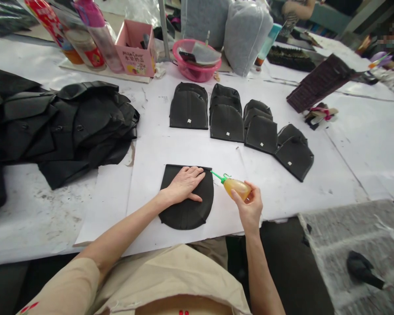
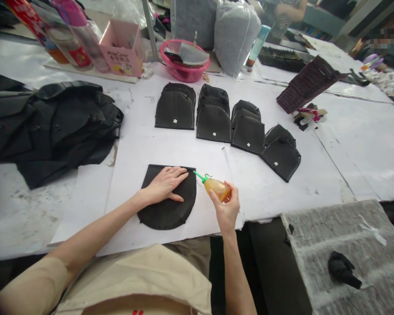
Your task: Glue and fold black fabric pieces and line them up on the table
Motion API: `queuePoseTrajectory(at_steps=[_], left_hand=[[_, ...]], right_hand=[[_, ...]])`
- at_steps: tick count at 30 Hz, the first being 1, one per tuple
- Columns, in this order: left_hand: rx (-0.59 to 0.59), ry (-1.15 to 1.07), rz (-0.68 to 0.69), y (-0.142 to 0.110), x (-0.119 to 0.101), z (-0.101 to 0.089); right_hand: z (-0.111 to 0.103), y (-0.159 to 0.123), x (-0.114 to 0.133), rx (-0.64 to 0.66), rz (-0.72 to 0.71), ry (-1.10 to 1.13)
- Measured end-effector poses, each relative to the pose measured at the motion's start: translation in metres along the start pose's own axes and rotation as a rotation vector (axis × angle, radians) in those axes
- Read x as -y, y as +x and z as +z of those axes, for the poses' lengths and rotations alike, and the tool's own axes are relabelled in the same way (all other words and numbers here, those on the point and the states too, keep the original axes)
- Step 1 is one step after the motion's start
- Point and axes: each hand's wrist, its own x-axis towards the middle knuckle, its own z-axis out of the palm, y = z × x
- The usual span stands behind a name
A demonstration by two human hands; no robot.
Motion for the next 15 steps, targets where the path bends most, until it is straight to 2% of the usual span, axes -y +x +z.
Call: queuePoseTrajectory(at_steps=[6,15], left_hand=[[-0.007,0.0,-0.014,0.0001,-0.0001,0.0019],[-0.011,-0.022,-0.025,-0.0015,-0.0002,0.0026]], right_hand=[[-0.0003,0.0024,-0.0003,0.026,-0.07,-0.13],[0.0025,0.0082,-0.0039,0.053,-0.124,-0.158]])
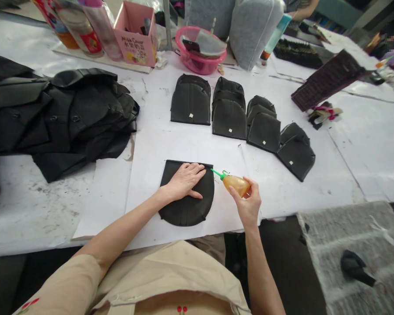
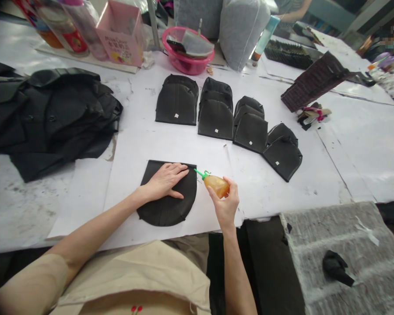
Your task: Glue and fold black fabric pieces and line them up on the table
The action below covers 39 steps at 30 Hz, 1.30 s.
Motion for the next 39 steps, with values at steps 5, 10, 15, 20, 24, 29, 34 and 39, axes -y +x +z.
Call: queuePoseTrajectory(at_steps=[5,10,15,20,24,29,34,39], left_hand=[[0.017,-0.004,-0.006,0.0,-0.002,-0.004],[0.014,-0.004,-0.008,0.0,-0.002,-0.005],[0.014,-0.006,-0.01,-0.001,-0.001,-0.004],[0.02,-0.01,-0.01,-0.001,-0.001,-0.003],[0.024,-0.005,-0.012,-0.001,-0.001,-0.002],[0.027,-0.003,-0.019,-0.001,-0.002,-0.005],[0.026,-0.008,-0.019,-0.001,-0.002,-0.006],[0.013,-0.021,-0.014,-0.002,-0.001,-0.004]], right_hand=[[-0.007,0.005,-0.002,0.039,-0.06,-0.033],[-0.016,0.007,-0.002,0.093,-0.082,-0.046],[-0.022,0.002,0.0,0.114,-0.066,-0.045],[-0.025,-0.003,0.001,0.122,-0.05,-0.038],[-0.029,-0.007,0.002,0.129,-0.045,-0.05],[-0.032,-0.012,0.004,0.134,-0.052,-0.044],[-0.037,-0.017,0.005,0.146,-0.054,-0.061],[-0.042,-0.023,0.007,0.155,-0.043,-0.075]])
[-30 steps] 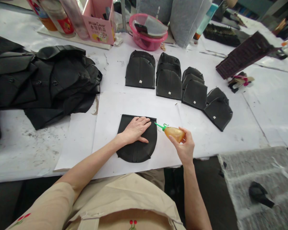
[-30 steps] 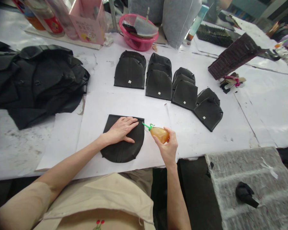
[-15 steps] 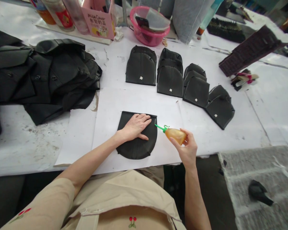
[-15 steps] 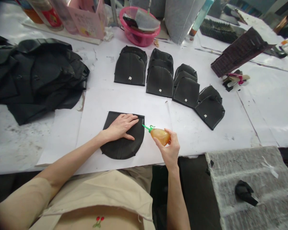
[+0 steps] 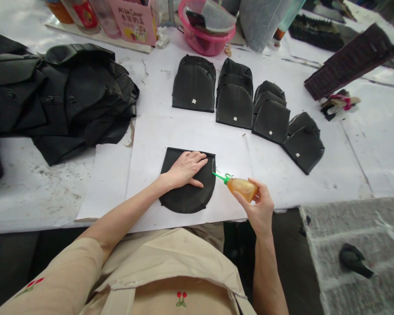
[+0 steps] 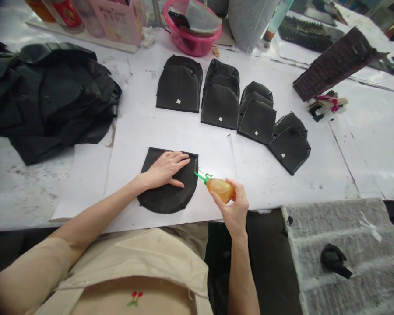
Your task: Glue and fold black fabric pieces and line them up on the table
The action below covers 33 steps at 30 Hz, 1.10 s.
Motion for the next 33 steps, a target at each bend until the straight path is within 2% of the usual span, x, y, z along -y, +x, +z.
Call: queuePoseTrajectory(at_steps=[12,23,33], left_hand=[[-0.017,0.004,0.003,-0.001,0.002,0.005],[0.012,-0.001,-0.017,-0.001,-0.001,0.0],[0.007,-0.01,-0.013,-0.001,0.001,0.003]], right_hand=[[-0.006,-0.014,-0.002,0.01,0.017,0.002],[-0.012,-0.028,-0.003,0.016,0.027,-0.005],[-0.019,-0.04,0.002,0.04,0.026,-0.041]])
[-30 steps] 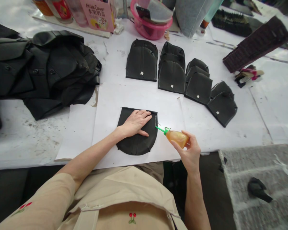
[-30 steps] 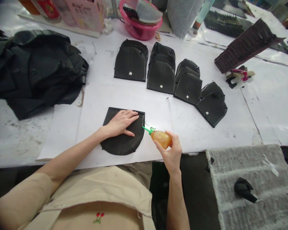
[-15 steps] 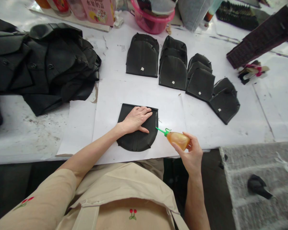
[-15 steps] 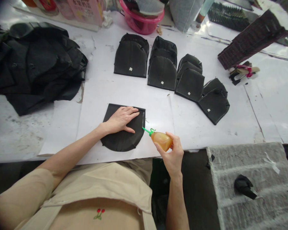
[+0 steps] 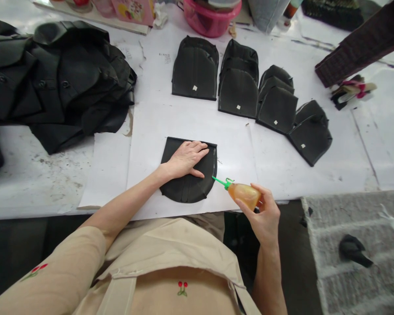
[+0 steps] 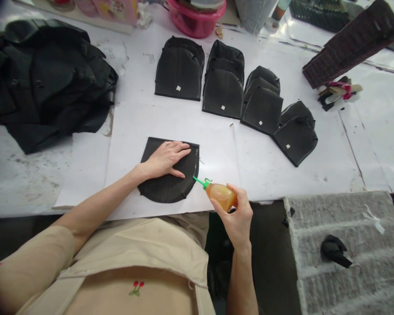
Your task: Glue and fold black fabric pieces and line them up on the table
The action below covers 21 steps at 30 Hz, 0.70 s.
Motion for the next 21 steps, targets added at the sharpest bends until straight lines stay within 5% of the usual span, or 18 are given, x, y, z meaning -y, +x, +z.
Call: queuePoseTrajectory(at_steps=[8,13,21], left_hand=[[-0.064,-0.042,0.021,-0.012,-0.017,-0.005],[-0.115,-0.257,0.187,-0.039,-0.042,0.001],[-0.11,-0.325,0.144,-0.048,-0.041,0.014]], right_hand=[[0.0,-0.006,-0.005,-0.007,0.024,0.024],[0.001,-0.006,-0.008,-0.007,0.027,0.051],[-0.002,-0.016,-0.01,-0.011,0.028,0.048]])
